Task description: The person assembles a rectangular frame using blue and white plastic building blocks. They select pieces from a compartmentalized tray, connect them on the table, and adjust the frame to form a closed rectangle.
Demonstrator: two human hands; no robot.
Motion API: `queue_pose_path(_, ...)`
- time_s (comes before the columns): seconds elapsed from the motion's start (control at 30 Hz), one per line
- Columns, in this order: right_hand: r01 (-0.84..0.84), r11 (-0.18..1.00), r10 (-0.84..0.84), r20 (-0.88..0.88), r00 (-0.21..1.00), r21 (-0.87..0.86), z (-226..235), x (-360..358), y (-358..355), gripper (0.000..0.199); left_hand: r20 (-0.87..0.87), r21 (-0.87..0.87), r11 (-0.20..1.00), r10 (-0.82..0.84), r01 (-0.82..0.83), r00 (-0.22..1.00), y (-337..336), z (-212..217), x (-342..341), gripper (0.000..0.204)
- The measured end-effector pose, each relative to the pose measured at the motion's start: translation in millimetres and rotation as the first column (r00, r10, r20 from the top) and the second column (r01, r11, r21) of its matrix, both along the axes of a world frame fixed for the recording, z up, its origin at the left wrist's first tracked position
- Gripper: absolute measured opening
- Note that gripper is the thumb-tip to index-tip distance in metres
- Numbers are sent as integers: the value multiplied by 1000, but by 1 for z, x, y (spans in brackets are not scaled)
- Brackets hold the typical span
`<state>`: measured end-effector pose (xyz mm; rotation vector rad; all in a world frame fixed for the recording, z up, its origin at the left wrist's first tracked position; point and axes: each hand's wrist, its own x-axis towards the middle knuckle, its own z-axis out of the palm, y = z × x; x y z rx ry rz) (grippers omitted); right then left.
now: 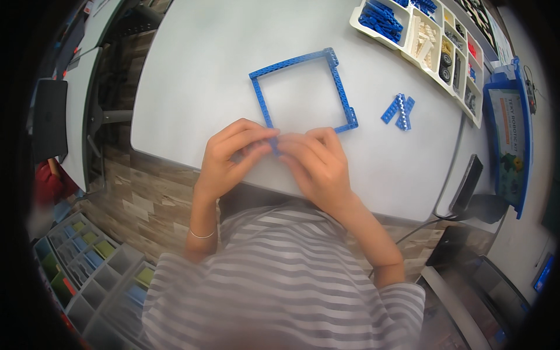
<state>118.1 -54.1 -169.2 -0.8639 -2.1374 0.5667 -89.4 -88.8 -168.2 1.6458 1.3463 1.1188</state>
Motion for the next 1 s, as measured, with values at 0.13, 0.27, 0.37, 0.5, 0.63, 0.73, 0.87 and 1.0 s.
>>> queue_pose_path(0.13, 12, 1000, -12, -9, 1000, -16, 0, 0, 0, 32, -31, 2, 1000, -4, 5, 1000, -1, 3, 0, 33)
queue_pose_path(0.27, 13, 1000, -13, -4, 1000, -21, -1, 1, 0, 31, -65, 3, 1000, 3, -3, 998, 0, 3, 2, 35)
queue_pose_path(0.37, 10, 1000, -11, -8, 1000, -12, -1, 0, 0, 31, -62, -3, 1000, 8, -8, 998, 0, 3, 2, 35)
queue_pose_path(0.5, 9, 1000, -9, -16, 1000, -17, -2, 0, 0, 29, -48, -41, 999, 15, -17, 999, 1, 5, 3, 33)
queue_pose_path(0.63, -6, 1000, 6, -2, 1000, 8, -3, 3, 0, 28, -37, -87, 995, 36, -39, 999, -2, 10, 9, 31)
queue_pose_path(0.73, -24, 996, 21, 32, 999, 85, -4, 5, -1, 32, -28, -142, 989, 44, -47, 999, -4, 14, 11, 30)
queue_pose_path(0.87, -47, 982, 32, 87, 996, 182, -7, 7, -3, 39, -17, -191, 981, 27, -30, 999, -4, 19, 9, 29)
queue_pose_path(1.0, -75, 970, 51, 108, 993, 230, -8, 11, -2, 41, 18, -191, 981, 13, -10, 1000, -2, 19, 7, 24)
